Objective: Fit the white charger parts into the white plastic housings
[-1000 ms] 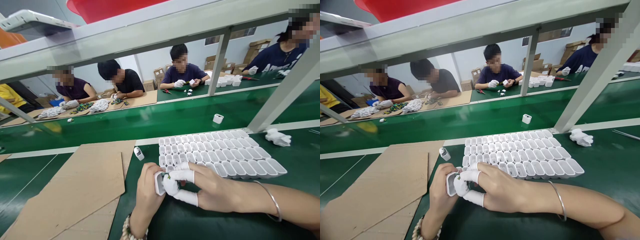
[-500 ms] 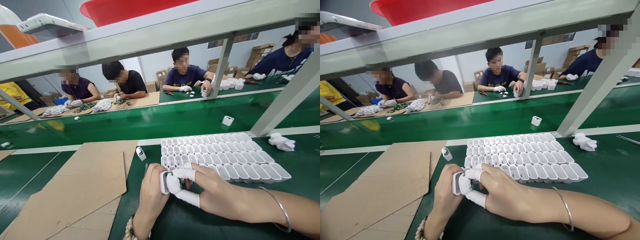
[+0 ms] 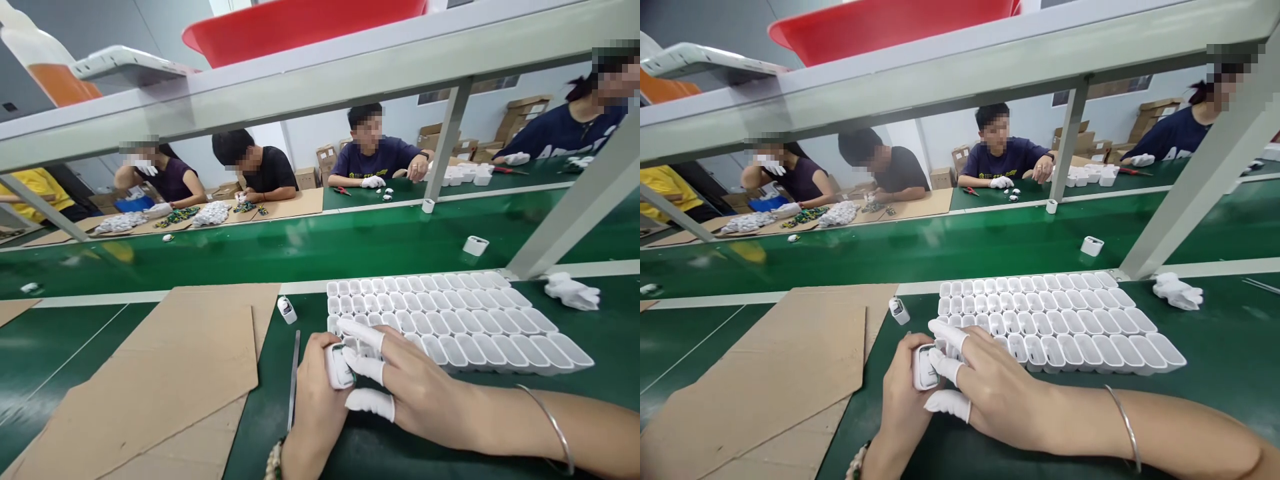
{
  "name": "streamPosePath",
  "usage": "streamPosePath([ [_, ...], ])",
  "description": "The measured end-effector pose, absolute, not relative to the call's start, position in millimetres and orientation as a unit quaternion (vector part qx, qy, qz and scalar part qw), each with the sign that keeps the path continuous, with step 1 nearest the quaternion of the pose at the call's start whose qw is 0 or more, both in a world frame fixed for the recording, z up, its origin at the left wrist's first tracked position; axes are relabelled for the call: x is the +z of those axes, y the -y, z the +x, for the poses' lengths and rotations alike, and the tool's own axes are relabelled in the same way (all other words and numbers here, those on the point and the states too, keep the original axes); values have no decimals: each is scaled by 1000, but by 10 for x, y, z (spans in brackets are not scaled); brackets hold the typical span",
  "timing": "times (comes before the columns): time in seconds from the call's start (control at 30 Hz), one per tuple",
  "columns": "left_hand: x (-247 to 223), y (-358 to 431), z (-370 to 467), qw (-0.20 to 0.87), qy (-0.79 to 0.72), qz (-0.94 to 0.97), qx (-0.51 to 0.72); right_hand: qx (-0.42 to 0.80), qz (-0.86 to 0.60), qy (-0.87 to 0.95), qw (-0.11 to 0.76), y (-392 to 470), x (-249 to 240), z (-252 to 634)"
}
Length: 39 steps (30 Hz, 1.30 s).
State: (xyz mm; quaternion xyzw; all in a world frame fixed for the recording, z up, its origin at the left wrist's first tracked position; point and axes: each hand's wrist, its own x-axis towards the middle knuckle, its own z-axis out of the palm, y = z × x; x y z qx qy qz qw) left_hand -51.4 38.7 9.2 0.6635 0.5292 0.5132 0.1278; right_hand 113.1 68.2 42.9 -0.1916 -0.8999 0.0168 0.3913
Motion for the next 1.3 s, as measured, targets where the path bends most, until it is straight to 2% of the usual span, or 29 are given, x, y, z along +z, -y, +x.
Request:
streamPosePath([
  [0.13, 75, -336, -413, 253, -571, 575, 529, 35, -171, 909, 379, -712, 410, 1099],
  [0.37, 7, -406, -448, 274, -490, 619, 549, 111, -159, 886, 422, -745, 469, 1031],
  [0.5, -46, -416, -456, 266, -451, 653, 547, 133, -154, 874, 441, -714, 463, 1014],
  [0.63, 29, -462, -553, 236, -409, 724, 503, 145, -171, 880, 418, -682, 495, 1091],
  [0.73, 182, -576, -845, 164, -446, 759, 446, 121, -237, 878, 398, -850, 625, 1237],
  [0.87, 220, -836, -1379, 38, -550, 677, 488, 88, -384, 868, 303, -1541, 797, 1392],
  [0.9, 164, -914, -1485, 40, -578, 651, 490, 83, -431, 859, 265, -1756, 804, 1401],
  [1.07, -272, -1250, -1667, 114, -691, 575, 423, 84, -516, 830, 195, -2484, 649, 1327],
  [1.17, -374, -1342, -1643, 111, -694, 572, 424, 81, -530, 826, 176, -2544, 608, 1284],
  [1.3, -244, -1249, -1552, 66, -682, 580, 440, 77, -520, 830, 186, -2301, 689, 1242],
])
